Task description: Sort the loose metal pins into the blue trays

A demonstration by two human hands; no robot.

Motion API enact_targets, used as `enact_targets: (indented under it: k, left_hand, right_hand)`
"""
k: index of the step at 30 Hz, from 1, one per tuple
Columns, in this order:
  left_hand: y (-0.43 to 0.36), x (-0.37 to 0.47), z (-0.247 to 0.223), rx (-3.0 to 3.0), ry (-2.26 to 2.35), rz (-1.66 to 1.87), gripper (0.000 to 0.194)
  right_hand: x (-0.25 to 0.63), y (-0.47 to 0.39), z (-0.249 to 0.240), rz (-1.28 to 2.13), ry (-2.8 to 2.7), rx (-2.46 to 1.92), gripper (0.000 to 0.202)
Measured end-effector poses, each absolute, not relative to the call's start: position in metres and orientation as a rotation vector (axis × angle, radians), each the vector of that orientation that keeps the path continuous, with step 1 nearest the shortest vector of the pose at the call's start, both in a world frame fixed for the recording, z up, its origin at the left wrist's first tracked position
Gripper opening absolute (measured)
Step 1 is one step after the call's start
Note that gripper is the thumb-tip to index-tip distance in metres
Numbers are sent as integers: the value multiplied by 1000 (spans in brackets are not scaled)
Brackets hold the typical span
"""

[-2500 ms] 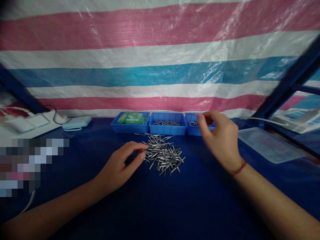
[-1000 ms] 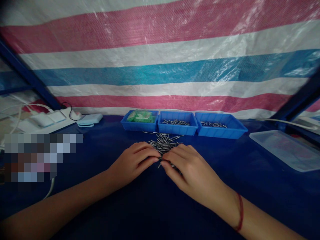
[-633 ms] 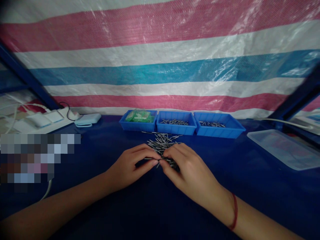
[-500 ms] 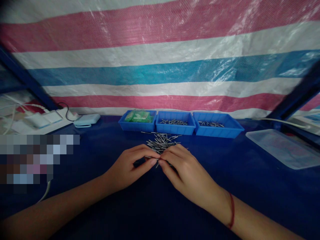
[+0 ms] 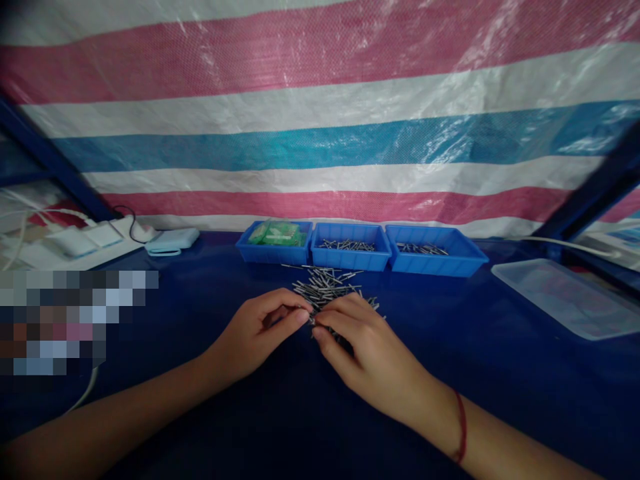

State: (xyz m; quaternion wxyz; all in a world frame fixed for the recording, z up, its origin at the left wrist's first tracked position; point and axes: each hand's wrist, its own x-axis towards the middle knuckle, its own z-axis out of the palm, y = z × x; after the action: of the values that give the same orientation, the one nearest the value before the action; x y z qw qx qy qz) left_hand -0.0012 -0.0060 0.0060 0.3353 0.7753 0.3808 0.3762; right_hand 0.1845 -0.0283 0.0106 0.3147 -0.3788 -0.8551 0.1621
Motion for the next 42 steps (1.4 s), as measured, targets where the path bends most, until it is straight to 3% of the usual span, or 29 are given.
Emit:
enact_targets:
  k: [19,32,42]
  left_hand:
    - [-5,0,8,2043,993,961,14]
    - [-1,-2,1,2038,995,1022,13]
    - [-3,-3,5,2281,904,937,17]
  right_hand:
    - [183,-26,8,430,-2192,-1032,14]
    - [188,-27,7,148,-1987,-959,14]
    - [203,-19,24,-117,-2136,-824,6]
